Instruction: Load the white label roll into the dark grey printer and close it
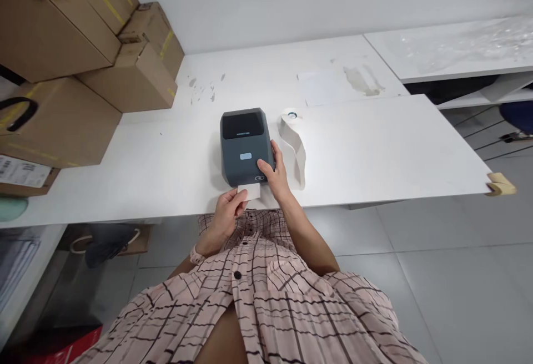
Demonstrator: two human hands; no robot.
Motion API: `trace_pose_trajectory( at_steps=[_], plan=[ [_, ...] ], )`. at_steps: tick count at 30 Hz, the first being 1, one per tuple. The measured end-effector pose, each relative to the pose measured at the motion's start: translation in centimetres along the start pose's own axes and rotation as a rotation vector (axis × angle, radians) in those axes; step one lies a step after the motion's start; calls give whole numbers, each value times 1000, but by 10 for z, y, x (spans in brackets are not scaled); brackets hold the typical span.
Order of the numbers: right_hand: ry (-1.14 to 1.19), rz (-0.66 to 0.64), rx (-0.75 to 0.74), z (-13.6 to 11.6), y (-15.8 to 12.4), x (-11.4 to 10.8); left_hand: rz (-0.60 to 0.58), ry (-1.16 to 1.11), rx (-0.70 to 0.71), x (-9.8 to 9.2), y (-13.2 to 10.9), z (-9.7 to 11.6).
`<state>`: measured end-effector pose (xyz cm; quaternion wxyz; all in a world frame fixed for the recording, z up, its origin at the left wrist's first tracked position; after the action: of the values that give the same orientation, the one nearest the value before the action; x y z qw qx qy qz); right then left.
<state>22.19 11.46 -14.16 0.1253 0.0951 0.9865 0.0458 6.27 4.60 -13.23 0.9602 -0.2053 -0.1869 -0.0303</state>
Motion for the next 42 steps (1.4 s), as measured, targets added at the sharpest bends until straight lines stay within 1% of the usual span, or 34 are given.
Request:
trace_pose_trajectory(
  at_steps=[2, 4, 5, 7, 8, 10, 11, 13, 14, 15, 16, 17, 18, 20, 22, 23, 25, 26, 28, 30, 31, 33, 35, 36, 38, 40, 42],
  plan=[
    [-131, 74, -83, -13, -3, -7, 4, 19, 38, 3, 1, 7],
    [-310, 174, -247, -36, -9, -14, -5, 61, 41, 2, 1, 5],
    [-392, 199, -341, -48, -12, -15, -8, 85, 40, -1, 1, 2],
    [-514, 178, -496, -66, -18, -13, -16, 128, 44, -10, 1, -4],
    [-559, 156, -547, -71, -21, -11, -21, 147, 52, -16, 0, -6],
    [-647, 126, -586, -75, -24, -6, 3, 186, 102, -32, 1, -6],
    [-694, 121, -582, -75, -25, -4, 47, 206, 148, -41, 1, -2],
    [-783, 103, -566, -72, -27, 1, 192, 242, 286, -59, 1, 12],
    [-820, 89, -564, -71, -29, 4, 269, 254, 368, -65, 0, 21],
    [-850, 81, -569, -70, -31, 7, 324, 263, 442, -67, 0, 30],
    [-871, 79, -579, -70, -34, 9, 342, 271, 498, -64, 0, 37],
    [-882, 79, -587, -71, -36, 10, 324, 276, 531, -58, 2, 42],
    [-884, 79, -586, -71, -37, 11, 281, 276, 542, -49, 5, 45],
    [-865, 70, -561, -72, -39, 12, 189, 264, 519, -29, 11, 44],
    [-822, 43, -521, -73, -38, 12, 157, 227, 496, -16, 13, 39],
    [-790, 35, -502, -73, -37, 10, 161, 202, 493, -14, 13, 36],
    [-678, 40, -460, -71, -35, 2, 180, 158, 488, -15, 12, 32],
    [-585, 66, -428, -69, -34, -5, 191, 143, 479, -19, 11, 30],
    [-348, 164, -335, -57, -33, -23, 202, 148, 451, -26, 11, 27],
    [-135, 245, -216, -39, -33, -35, 183, 188, 451, -29, 10, 29],
    [-66, 251, -160, -29, -33, -37, 156, 216, 473, -27, 9, 33],
    [-9, 190, -84, -17, -31, -32, 90, 267, 546, -19, 8, 42],
    [-16, 104, -98, -19, -28, -24, 82, 284, 632, -11, 9, 55],
    [-35, 79, -138, -25, -24, -22, 112, 276, 671, -10, 10, 62],
    [-87, 72, -241, -42, -14, -23, 202, 239, 737, -13, 17, 76],
    [-145, 91, -313, -61, 2, -29, 250, 211, 757, -19, 31, 88],
    [-196, 108, -345, -77, 23, -35, 237, 218, 712, -25, 52, 96]
  ],
)
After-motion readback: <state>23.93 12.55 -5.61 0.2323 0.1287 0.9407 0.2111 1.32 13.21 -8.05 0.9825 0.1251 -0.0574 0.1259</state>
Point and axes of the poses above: each hand's wrist, its own y-axis towards the middle knuckle, its own x-axis out of the palm, z = x × y, the point moved 6 cm from there along y, towards the middle knuckle, and after that the axes turned 14 degrees about -y, right-handed, at the moved point
